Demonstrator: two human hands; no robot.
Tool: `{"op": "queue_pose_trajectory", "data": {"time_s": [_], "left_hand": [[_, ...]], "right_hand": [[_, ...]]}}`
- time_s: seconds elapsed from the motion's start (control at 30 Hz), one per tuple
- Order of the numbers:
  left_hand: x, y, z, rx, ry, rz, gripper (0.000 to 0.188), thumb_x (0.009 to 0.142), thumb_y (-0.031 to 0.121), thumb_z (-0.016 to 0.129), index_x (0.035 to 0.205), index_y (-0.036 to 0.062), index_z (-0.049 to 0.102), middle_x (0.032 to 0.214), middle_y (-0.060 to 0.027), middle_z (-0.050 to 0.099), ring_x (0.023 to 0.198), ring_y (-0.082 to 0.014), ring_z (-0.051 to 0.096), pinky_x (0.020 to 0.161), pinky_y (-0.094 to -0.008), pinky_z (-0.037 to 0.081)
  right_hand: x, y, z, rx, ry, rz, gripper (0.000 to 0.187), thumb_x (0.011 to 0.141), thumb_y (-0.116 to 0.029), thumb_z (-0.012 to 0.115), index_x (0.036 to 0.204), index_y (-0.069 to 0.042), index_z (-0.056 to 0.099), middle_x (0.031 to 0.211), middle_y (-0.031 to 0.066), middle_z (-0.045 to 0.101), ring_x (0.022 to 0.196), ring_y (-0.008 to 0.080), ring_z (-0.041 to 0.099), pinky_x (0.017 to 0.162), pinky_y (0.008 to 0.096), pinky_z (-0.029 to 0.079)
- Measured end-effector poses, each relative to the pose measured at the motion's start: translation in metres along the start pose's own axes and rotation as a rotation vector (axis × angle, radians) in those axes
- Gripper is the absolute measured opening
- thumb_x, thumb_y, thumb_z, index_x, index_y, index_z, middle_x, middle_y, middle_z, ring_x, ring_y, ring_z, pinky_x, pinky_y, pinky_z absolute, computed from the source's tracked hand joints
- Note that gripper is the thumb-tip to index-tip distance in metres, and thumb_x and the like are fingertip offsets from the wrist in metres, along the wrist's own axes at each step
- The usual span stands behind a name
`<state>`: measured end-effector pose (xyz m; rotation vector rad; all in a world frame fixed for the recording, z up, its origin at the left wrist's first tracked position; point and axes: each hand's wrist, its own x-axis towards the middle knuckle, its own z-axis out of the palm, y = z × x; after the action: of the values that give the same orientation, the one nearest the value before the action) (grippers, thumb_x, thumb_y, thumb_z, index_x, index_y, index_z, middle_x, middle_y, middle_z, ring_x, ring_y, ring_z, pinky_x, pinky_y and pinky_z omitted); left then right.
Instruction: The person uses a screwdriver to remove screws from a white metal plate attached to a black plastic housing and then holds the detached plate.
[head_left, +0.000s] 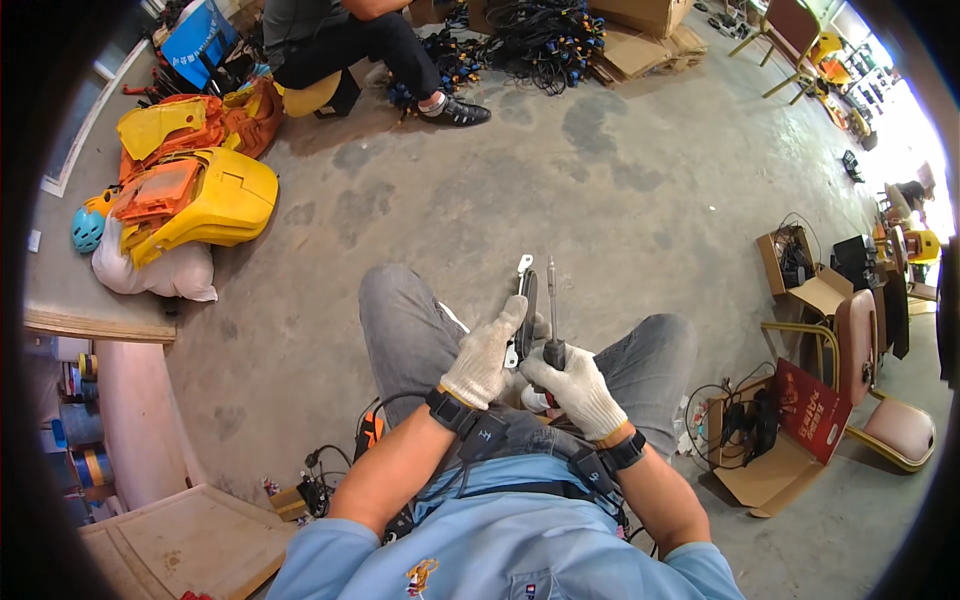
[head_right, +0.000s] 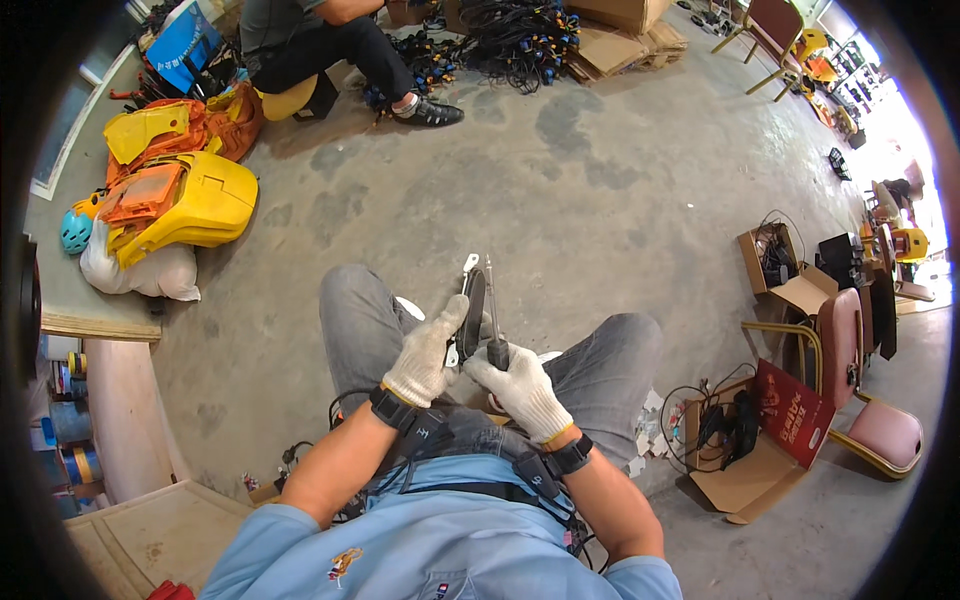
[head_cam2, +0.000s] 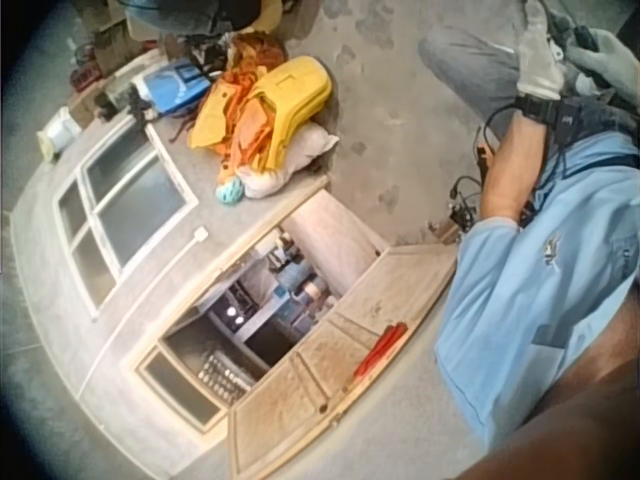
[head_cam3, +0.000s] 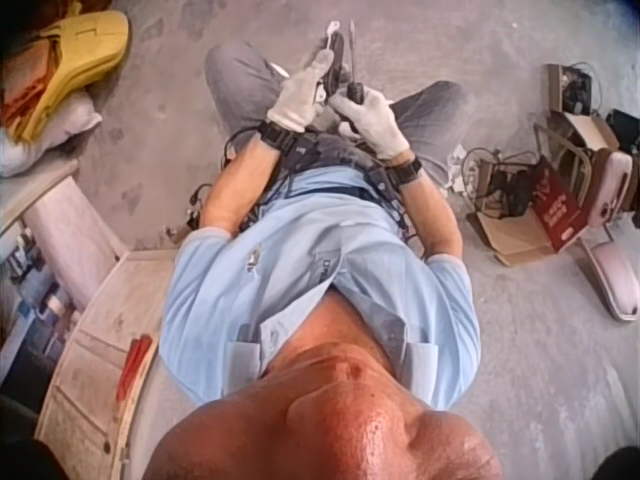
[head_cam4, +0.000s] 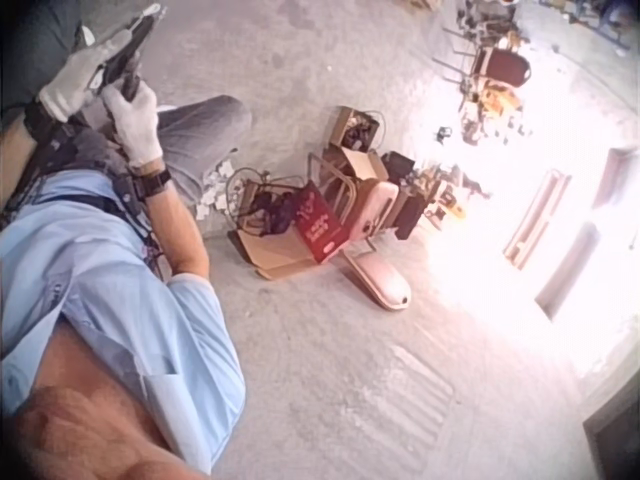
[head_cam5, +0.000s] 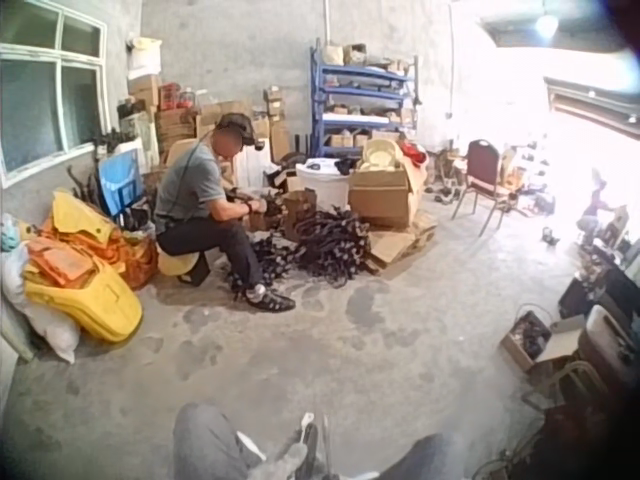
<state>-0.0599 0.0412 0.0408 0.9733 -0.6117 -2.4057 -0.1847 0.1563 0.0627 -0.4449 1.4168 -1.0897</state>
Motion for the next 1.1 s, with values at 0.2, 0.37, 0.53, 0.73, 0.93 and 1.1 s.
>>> {"op": "queue_pose_trajectory", "data": {"time_s": [0.2,0.37,0.53,0.73,0.93,1.1], "left_hand": [[-0.001,0.003,0.008,0.075,0.064,-0.017,0.045,0.112,0.043,0.064,0.149,0.0178,0.062,0.103,-0.001,0.077,0.076,-0.0077,0.071,0.056,-0.0228,0.053],[-0.005,0.009,0.015,0.15,0.066,-0.02,0.049,0.111,0.05,0.062,0.147,0.017,0.065,0.097,0.0022,0.076,0.063,-0.0044,0.065,0.039,-0.0223,0.035],[-0.007,0.01,0.015,0.26,0.095,0.111,0.049,0.109,0.051,0.064,0.148,0.0198,0.064,0.089,0.0041,0.072,0.055,-0.0049,0.058,0.038,-0.0242,0.031],[0.006,0.002,0.013,0.119,0.131,0.021,0.038,0.113,0.04,0.061,0.146,0.0206,0.062,0.093,0.0026,0.072,0.066,-0.0062,0.063,0.046,-0.0251,0.044],[0.008,0.002,0.003,0.254,0.177,-0.046,0.038,0.114,0.04,0.057,0.146,0.0205,0.059,0.097,-0.0039,0.075,0.076,-0.0165,0.073,0.05,-0.027,0.052],[0.013,0.002,-0.01,0.399,0.218,-0.152,0.034,0.114,0.041,0.055,0.139,0.019,0.061,0.096,-0.0079,0.076,0.072,-0.0213,0.074,0.049,-0.035,0.054]], "right_hand": [[-0.005,-0.012,0.002,-0.071,0.034,0.079,0.015,0.099,-0.016,0.071,0.095,-0.002,0.067,0.073,-0.0021,0.059,0.058,0.0049,0.052,0.05,0.0257,0.04],[-0.008,-0.017,0.01,-0.315,0.176,0.059,0.026,0.096,-0.031,0.076,0.099,-0.005,0.074,0.072,-0.0044,0.061,0.06,0.0033,0.052,0.056,0.0269,0.044],[-0.008,-0.02,0.011,-0.299,0.169,0.085,0.027,0.096,-0.031,0.075,0.102,-0.004,0.074,0.075,-0.0029,0.064,0.066,0.0042,0.056,0.062,0.0277,0.048],[-0.003,-0.01,0.012,-0.353,0.205,-0.22,0.025,0.1,-0.027,0.075,0.1,-0.002,0.074,0.075,-0.0015,0.065,0.063,0.0029,0.056,0.056,0.0279,0.048],[-0.007,-0.009,0.004,-0.27,0.088,0.029,0.038,0.097,-0.032,0.075,0.111,0.003,0.074,0.086,0.004,0.072,0.081,0.0112,0.062,0.077,0.0335,0.054],[-0.006,-0.005,-0.001,-0.179,0.06,0.082,0.043,0.096,-0.042,0.076,0.097,0.0,0.073,0.076,-0.0003,0.064,0.067,0.0083,0.056,0.059,0.0292,0.045]]}}
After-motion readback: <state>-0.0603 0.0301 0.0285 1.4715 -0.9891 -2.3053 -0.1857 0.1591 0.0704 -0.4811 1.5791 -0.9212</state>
